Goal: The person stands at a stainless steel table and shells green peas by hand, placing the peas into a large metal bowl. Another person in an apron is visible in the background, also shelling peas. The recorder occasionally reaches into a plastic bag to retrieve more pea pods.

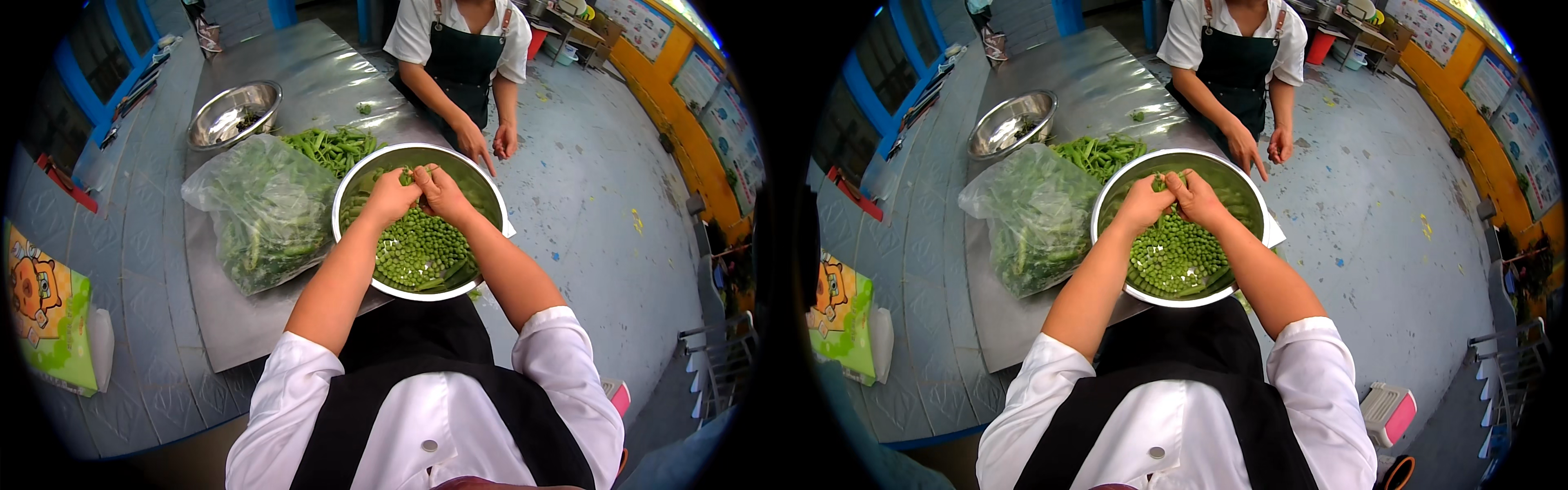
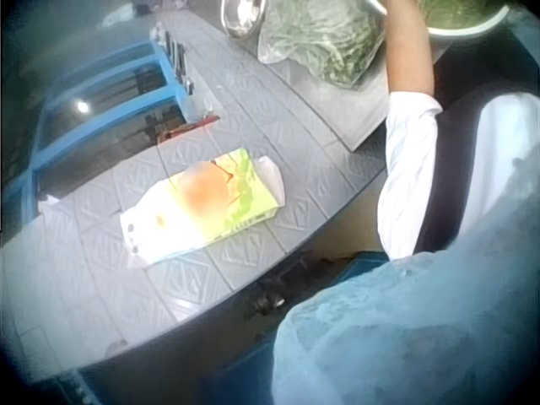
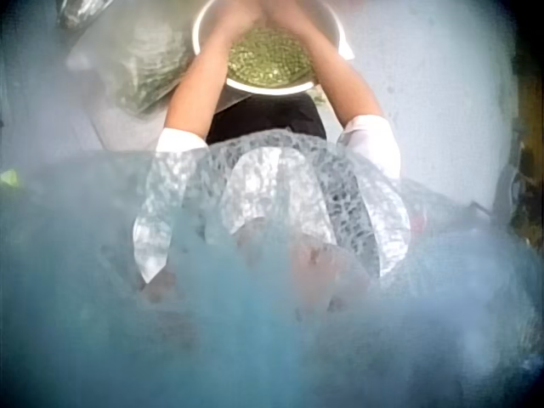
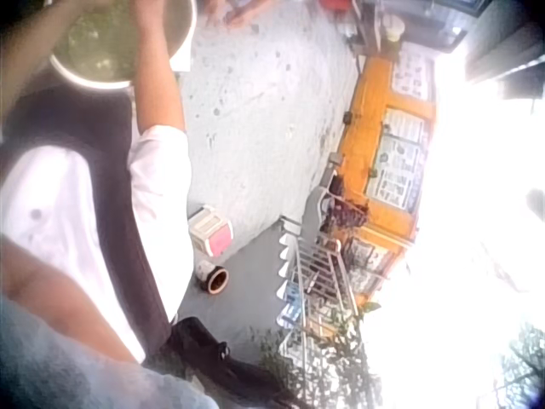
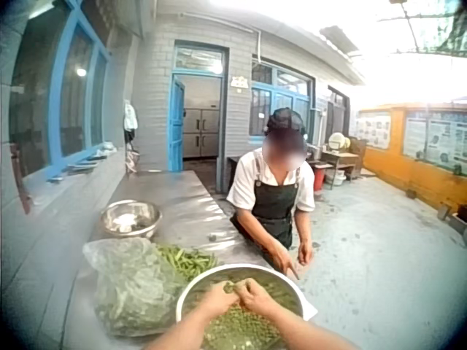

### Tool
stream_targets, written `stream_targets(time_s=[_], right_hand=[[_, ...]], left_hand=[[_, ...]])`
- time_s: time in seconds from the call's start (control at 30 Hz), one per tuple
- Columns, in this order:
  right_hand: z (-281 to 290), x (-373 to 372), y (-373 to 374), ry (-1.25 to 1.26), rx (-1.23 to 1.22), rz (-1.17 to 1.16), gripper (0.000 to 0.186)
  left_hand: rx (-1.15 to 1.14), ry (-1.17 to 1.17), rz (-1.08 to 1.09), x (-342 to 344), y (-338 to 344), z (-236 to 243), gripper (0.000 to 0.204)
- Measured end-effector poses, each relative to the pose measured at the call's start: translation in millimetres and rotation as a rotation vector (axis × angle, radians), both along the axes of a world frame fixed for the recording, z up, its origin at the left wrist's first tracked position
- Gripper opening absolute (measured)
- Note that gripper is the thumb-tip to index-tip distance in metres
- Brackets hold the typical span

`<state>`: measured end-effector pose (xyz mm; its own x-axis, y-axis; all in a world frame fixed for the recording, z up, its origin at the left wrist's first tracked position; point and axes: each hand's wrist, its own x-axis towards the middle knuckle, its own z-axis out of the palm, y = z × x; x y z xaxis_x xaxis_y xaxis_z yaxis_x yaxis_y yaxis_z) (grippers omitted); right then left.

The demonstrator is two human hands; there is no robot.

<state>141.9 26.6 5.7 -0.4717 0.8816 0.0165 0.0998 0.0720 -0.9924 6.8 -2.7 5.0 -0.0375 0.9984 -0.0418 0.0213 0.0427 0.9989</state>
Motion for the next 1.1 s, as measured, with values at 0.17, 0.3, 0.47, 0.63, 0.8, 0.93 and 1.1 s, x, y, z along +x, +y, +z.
stream_targets(time_s=[0.17,0.3,0.47,0.63,0.8,0.93,1.1], right_hand=[[-8.7,-3.2,1.1,0.131,0.069,0.047,0.033],[-19.6,-7.3,3.6,0.143,0.22,-0.021,0.028],[-3.9,-0.4,-1.7,0.1,-0.008,0.102,0.029],[0.3,0.6,-1.7,0.272,-0.24,-0.016,0.035],[-7.9,4.5,6.9,0.27,-0.168,0.02,0.043],[-6.4,5.5,4.0,0.103,-0.161,-0.034,0.044],[-2.2,5.5,7.8,0.19,-0.339,-0.127,0.042]], left_hand=[[-0.022,-0.267,-0.125,-4.9,1.6,-4.3,0.007],[-0.188,-0.418,-0.06,-7.2,1.0,-1.7,0.01],[0.046,-0.195,0.025,-4.4,4.0,-7.9,0.009],[0.107,-0.178,0.172,-3.2,6.3,-10.4,0.015],[0.105,-0.04,0.157,-4.6,0.7,2.7,0.017],[0.172,-0.012,0.169,-4.4,2.0,-1.2,0.019],[0.17,0.084,0.228,-6.5,4.6,-3.9,0.021]])
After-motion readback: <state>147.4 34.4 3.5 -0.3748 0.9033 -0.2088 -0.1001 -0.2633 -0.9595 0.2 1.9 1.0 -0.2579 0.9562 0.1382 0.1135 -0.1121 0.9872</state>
